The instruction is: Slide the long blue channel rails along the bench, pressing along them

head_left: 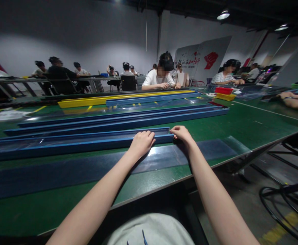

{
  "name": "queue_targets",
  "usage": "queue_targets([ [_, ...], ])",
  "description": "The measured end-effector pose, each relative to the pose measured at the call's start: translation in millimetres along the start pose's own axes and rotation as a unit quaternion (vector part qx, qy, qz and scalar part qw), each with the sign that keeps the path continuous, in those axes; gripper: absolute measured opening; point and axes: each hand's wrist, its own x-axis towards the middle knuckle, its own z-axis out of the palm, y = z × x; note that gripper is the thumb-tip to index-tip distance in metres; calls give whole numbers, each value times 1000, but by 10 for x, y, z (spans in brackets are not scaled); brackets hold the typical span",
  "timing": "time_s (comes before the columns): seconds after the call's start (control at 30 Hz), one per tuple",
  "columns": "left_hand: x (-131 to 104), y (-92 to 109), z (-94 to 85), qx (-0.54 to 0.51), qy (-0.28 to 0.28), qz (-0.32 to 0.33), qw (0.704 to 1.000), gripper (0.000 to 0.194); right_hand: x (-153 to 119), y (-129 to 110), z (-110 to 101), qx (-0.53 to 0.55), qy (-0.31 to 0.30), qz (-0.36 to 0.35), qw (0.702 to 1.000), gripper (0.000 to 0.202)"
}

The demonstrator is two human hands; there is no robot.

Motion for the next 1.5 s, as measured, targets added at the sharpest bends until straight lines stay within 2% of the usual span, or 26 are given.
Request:
queue_targets([
  [0.87,6,8,-9,-7,-19,-6,1000,17,12,20,1,-25,-4,-4,1000,8],
  [1.5,8,1,-10,-7,-13,-5,1000,17,4,19,-10,-50,-7,-4,999,11],
])
